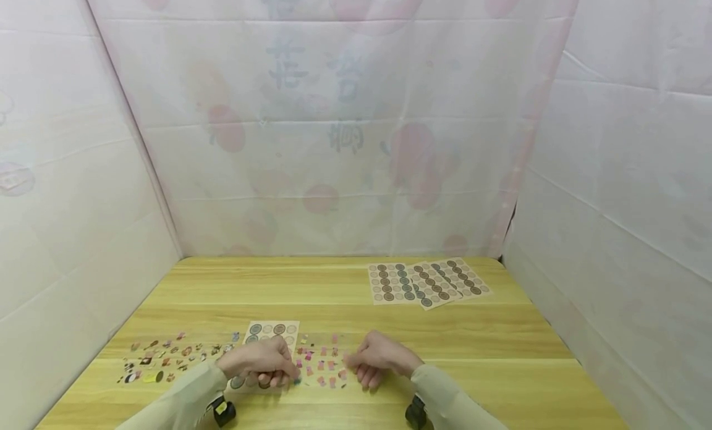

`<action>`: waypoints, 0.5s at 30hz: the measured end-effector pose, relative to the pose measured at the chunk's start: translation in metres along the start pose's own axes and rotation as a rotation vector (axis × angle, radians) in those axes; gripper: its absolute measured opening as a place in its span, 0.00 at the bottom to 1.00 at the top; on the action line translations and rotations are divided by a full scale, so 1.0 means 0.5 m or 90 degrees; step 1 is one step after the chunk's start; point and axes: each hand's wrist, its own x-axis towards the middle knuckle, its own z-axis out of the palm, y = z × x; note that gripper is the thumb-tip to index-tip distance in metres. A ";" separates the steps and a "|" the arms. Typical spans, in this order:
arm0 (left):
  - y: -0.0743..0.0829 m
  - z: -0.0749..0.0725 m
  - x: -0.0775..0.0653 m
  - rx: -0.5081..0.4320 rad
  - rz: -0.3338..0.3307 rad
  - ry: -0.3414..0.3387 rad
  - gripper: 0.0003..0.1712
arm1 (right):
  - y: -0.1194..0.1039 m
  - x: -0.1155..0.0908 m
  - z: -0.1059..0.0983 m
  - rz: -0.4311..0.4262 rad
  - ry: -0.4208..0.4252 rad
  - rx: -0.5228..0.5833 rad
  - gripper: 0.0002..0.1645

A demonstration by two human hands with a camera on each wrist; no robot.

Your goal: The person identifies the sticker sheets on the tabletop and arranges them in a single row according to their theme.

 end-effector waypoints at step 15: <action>0.046 0.002 0.076 -0.016 0.055 0.071 0.21 | -0.001 0.025 -0.036 -0.044 0.077 0.045 0.09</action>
